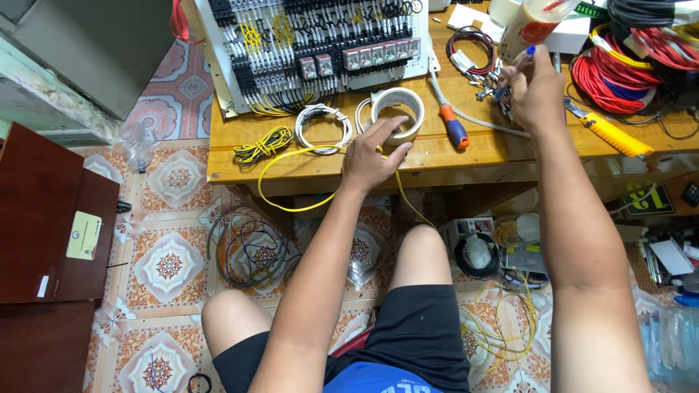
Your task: Coiling a yellow electrical wire into a neat bundle and securing it with white tape
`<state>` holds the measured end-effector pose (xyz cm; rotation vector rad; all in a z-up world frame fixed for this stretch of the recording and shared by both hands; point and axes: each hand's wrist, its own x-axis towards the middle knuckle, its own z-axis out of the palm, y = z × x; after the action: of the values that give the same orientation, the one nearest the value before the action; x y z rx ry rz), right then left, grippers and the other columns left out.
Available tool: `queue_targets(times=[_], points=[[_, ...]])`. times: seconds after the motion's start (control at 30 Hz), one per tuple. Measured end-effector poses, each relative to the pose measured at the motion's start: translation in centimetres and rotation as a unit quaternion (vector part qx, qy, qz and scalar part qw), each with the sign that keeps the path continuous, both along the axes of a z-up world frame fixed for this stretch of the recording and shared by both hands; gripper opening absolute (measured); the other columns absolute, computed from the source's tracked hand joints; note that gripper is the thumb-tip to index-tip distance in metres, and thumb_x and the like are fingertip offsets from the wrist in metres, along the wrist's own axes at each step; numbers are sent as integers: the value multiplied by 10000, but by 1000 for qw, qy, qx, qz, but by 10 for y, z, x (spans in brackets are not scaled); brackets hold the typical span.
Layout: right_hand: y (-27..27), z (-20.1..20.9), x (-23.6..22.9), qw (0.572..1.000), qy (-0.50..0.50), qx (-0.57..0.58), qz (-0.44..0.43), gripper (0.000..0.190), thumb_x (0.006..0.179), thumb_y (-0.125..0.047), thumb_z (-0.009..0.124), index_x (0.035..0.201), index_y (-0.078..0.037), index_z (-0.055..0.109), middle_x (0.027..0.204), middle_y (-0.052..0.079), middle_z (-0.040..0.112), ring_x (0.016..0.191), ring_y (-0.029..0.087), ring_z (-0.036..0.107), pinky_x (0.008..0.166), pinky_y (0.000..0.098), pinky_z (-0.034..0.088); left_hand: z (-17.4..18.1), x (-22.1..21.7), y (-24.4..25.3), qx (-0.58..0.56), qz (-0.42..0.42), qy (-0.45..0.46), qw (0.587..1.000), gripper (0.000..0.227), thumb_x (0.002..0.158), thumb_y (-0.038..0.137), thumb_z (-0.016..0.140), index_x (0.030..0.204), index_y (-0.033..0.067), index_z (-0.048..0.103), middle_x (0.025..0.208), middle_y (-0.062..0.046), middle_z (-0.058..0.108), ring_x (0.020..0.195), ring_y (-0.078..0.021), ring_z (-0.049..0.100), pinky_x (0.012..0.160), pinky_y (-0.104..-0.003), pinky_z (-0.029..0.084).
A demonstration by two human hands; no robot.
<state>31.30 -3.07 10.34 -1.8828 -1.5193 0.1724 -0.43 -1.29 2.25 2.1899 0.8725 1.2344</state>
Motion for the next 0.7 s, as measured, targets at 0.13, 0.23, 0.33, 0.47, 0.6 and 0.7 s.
queue_targets(times=[0.13,0.23,0.33,0.47,0.6,0.7], points=[[-2,22,-18,997,21,-68,-19,113,1147,-90,555,1132,-27,463,1104,204,663,964,310,679,771,452,664,0,1,-2,-3,-3,-3,1000,483,890,228,798,1334,249,613,1181,-1,739,984,-234,739,712,-407,618],[1,25,-21,996,14,-80,-38,223,1151,-138,606,1155,-25,413,1056,220,600,927,322,648,786,467,635,2,0,-1,5,3,-3,1000,468,904,240,789,1336,248,609,1183,8,735,993,-232,739,699,-416,628],[3,18,-17,994,14,-60,-91,285,1112,-103,636,1197,-3,383,1183,299,565,989,382,662,865,464,658,3,-1,-1,-9,6,3,1000,493,887,246,805,1339,265,607,1160,24,735,967,-229,742,702,-426,622],[-1,5,-3,997,-21,-22,-65,273,1138,-102,668,1140,-34,403,1052,217,630,888,304,674,715,425,639,3,1,0,-5,2,8,1000,481,903,268,796,1342,267,600,1170,29,732,937,-202,741,671,-411,653],[-4,3,2,994,-32,-29,-102,277,1118,-127,728,1086,-83,457,1006,146,645,904,271,628,720,463,563,3,0,-2,5,5,7,1000,494,913,259,802,1360,246,591,1149,-2,731,922,-237,738,655,-428,634],[-4,14,-9,996,33,-34,-76,223,1101,-62,668,1147,-84,450,1054,131,749,898,221,773,707,307,683,1,1,0,9,4,6,1000,506,919,259,806,1375,242,586,1105,-10,728,886,-235,729,653,-417,611]])
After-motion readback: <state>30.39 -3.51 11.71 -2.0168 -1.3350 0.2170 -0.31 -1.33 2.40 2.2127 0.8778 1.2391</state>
